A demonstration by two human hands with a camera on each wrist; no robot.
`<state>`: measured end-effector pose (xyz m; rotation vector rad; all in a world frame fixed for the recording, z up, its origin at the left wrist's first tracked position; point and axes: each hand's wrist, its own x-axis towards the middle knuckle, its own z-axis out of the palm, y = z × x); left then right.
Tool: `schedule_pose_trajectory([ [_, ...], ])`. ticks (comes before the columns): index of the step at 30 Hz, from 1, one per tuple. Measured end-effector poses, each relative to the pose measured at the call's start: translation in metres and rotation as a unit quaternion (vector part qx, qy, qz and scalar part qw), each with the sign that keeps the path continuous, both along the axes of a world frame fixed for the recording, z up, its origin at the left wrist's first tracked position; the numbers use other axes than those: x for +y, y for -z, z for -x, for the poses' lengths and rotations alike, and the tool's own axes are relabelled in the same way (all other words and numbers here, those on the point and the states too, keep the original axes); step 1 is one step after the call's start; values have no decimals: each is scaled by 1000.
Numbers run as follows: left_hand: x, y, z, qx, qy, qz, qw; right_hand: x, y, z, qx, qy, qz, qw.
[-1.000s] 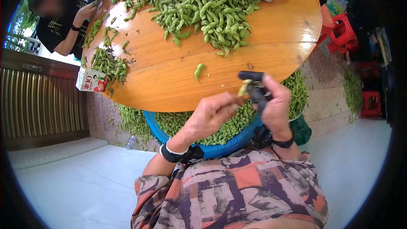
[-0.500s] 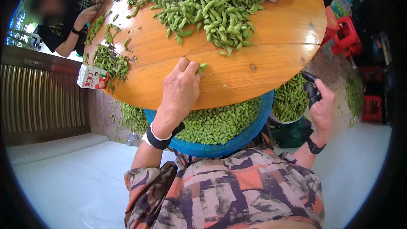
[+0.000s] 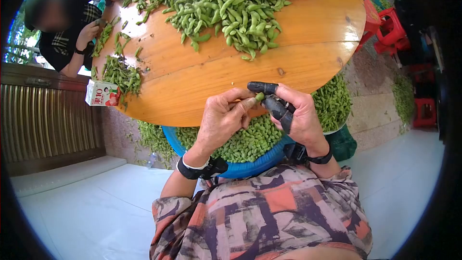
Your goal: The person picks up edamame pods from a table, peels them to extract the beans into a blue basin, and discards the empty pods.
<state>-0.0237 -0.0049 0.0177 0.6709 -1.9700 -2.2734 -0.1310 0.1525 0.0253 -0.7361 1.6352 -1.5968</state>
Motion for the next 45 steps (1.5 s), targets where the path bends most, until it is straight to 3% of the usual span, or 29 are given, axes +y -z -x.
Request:
schedule_pose_trajectory([
  [3, 5, 11, 0, 14, -22, 25, 999, 3, 5, 0, -39, -1, -6, 999],
  [5, 11, 16, 0, 49, -64, 174, 981, 3, 6, 0, -35, 1, 1, 999],
  [7, 15, 17, -2, 52, -69, 169, 982, 0, 4, -2, 2, 12, 7, 1000],
  [9, 14, 16, -4, 55, -75, 164, 982, 0, 5, 0, -37, 9, 18, 999],
  [11, 10, 9, -6, 16, -60, -100, 993, 1, 10, 5, -75, 8, 29, 997],
  [12, 9, 9, -6, 15, -60, -100, 993, 2, 17, 10, -186, -32, 84, 978],
  [13, 8, 9, -6, 24, -52, -202, 978, 3, 22, 13, -293, -72, 138, 943],
  [14, 7, 9, -7, 32, -45, -303, 952, 1, 23, 12, -304, -64, 139, 940],
  [15, 7, 9, -7, 32, -45, -303, 952, 1, 21, 11, -304, -64, 139, 940],
  [18, 9, 8, -7, 47, -31, -276, 960, 2, 9, 7, -253, -38, 119, 960],
  [20, 16, 6, -5, 41, -46, -64, 996, 3, 0, 4, -52, 8, -16, 998],
  [21, 18, 10, -5, 42, -46, -63, 996, 2, 2, 3, -51, 8, -16, 999],
  [23, 20, 22, -5, 79, -50, 82, 992, 2, 7, 1, 134, 8, 4, 991],
  [25, 20, 21, -4, 80, -66, 137, 985, 0, 0, -4, 114, 17, -4, 993],
  [27, 18, 24, -3, 119, -68, 258, 956, -1, 1, -5, 170, 33, 12, 985],
  [31, 7, 5, -3, 72, -26, 168, 983, -3, 4, -6, 155, 50, -1, 987],
  [34, -5, 1, -4, -12, 46, 0, 999, -5, 11, -8, 147, 30, -9, 989],
  [36, -3, 0, -3, -12, 37, -29, 999, -8, 16, -18, 410, 86, -8, 908],
  [38, -1, -2, 1, -7, 27, -54, 998, -11, 19, -25, 442, 89, -7, 893],
  [40, 6, 0, 3, 19, -27, -208, 978, -12, 23, -29, 485, 85, -9, 871],
  [45, 18, 2, 2, 4, -73, -200, 977, -13, 26, -30, 497, 77, -10, 864],
])
